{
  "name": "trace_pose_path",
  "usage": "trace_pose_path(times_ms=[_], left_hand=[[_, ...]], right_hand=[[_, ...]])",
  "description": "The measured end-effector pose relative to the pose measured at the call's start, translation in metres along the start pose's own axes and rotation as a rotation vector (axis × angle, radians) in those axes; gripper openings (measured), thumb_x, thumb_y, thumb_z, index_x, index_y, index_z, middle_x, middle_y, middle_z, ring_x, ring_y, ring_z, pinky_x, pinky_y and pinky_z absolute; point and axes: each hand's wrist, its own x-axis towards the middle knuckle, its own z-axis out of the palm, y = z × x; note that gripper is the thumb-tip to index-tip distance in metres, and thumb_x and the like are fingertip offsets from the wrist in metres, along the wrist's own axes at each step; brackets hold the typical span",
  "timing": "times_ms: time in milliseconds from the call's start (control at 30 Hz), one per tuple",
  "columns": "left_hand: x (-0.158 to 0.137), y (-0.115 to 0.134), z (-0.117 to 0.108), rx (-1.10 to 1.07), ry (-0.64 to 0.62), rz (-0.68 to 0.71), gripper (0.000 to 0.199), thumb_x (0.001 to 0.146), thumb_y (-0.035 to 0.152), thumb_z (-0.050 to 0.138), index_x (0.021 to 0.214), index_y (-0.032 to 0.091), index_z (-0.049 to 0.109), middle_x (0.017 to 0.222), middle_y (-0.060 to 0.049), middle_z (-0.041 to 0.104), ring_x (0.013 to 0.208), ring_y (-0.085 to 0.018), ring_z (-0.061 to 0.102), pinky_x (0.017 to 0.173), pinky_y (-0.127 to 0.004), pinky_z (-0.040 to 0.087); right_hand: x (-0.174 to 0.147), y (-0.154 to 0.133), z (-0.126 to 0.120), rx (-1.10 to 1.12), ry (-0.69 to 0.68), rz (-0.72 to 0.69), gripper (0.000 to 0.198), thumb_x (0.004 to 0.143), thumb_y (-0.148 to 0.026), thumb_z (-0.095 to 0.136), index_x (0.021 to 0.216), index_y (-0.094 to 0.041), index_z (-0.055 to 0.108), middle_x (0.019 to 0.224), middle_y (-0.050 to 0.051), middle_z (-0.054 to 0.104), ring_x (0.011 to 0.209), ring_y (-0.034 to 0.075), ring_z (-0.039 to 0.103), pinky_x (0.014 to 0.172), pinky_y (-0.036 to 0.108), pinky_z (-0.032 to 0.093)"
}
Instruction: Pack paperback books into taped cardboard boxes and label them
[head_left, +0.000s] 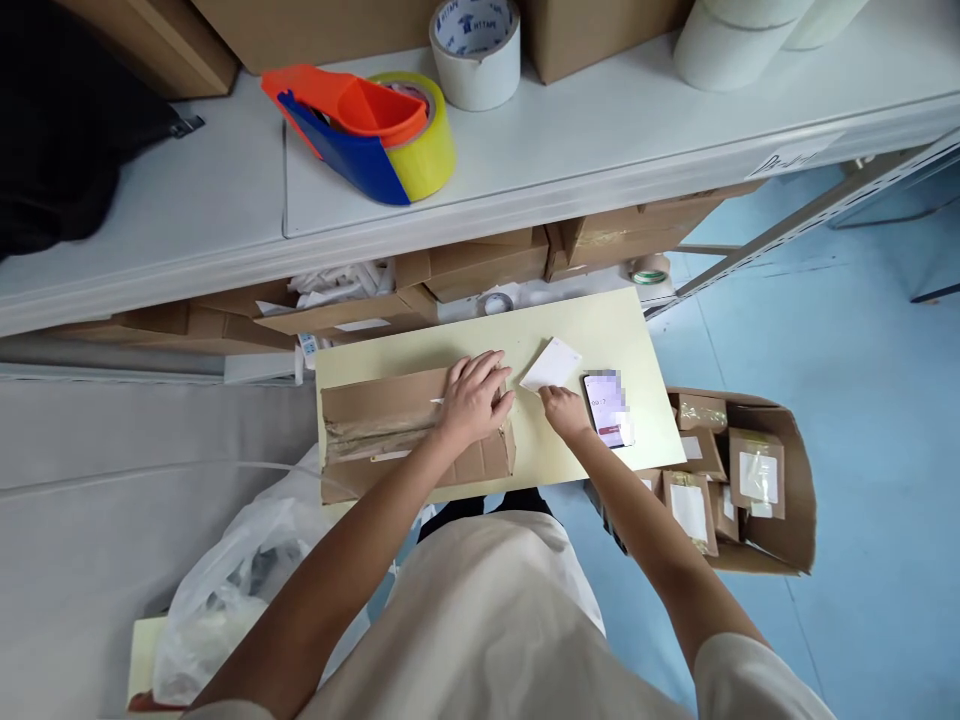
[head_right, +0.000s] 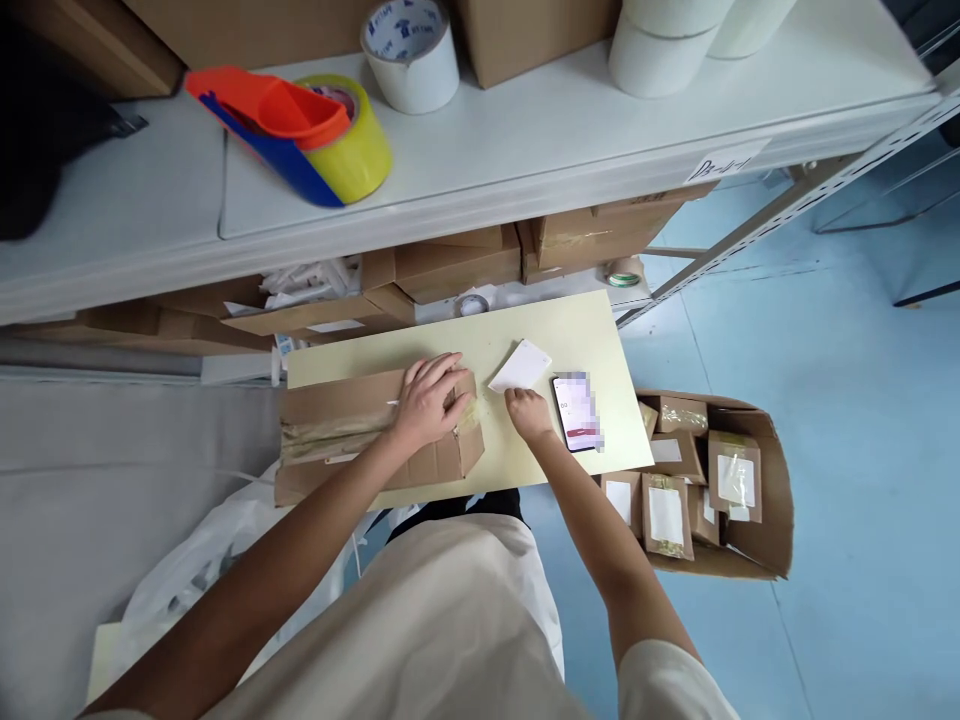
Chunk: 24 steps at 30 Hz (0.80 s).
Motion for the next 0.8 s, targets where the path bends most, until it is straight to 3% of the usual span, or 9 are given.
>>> trace_pose_path(times_ms=[100,233,400,600,800], left_hand=[[0.002,0.002,-0.003,0.003,-0.024,-0.019,0.031,0.087,0.034,0.053,0.113,0.024,0.064,0.139,-0.007,0.053,0.126,-0.026,0.048,0.109,-0.043,0.028],[0.013,0.007,-0.009,-0.025,-0.065,-0.087,0.031,0.087,0.041,0.055,0.110,0.024,0.065,0.127,-0.006,0.061,0.116,-0.025,0.055,0.104,-0.042,0.033],[0.036,0.015,-0.010,-0.052,-0.164,-0.060,0.032,0.087,0.039,0.056,0.114,0.022,0.062,0.118,-0.006,0.066,0.109,-0.023,0.060,0.101,-0.041,0.036],[0.059,0.023,0.003,0.054,-0.291,0.174,0.030,0.082,0.019,0.063,0.112,0.024,0.062,0.116,-0.006,0.066,0.110,-0.025,0.058,0.108,-0.049,0.024],[0.069,0.027,0.008,0.070,-0.371,0.299,0.023,0.089,0.013,0.048,0.084,0.020,0.069,0.090,-0.005,0.072,0.097,-0.021,0.064,0.111,-0.049,0.019]], right_hand=[[-0.001,0.001,-0.004,0.040,0.047,0.044,0.027,0.091,-0.009,0.041,0.098,-0.015,0.067,0.095,0.015,0.070,0.083,0.022,0.064,0.062,0.027,0.040],[-0.008,0.004,-0.009,0.208,0.234,0.157,0.028,0.094,-0.020,0.041,0.098,-0.019,0.068,0.098,0.010,0.071,0.076,0.020,0.065,0.057,0.026,0.038],[-0.016,0.011,-0.015,0.265,0.409,0.148,0.029,0.096,-0.020,0.038,0.103,-0.019,0.066,0.090,0.008,0.073,0.071,0.019,0.065,0.055,0.026,0.037],[-0.015,0.016,-0.030,0.312,0.661,-0.016,0.021,0.097,-0.032,0.042,0.096,-0.019,0.059,0.082,0.007,0.073,0.067,0.018,0.066,0.056,0.026,0.045],[-0.017,0.017,-0.041,0.394,0.788,-0.233,0.010,0.094,-0.033,0.052,0.094,-0.023,0.054,0.080,0.003,0.070,0.075,0.018,0.068,0.071,0.032,0.056]])
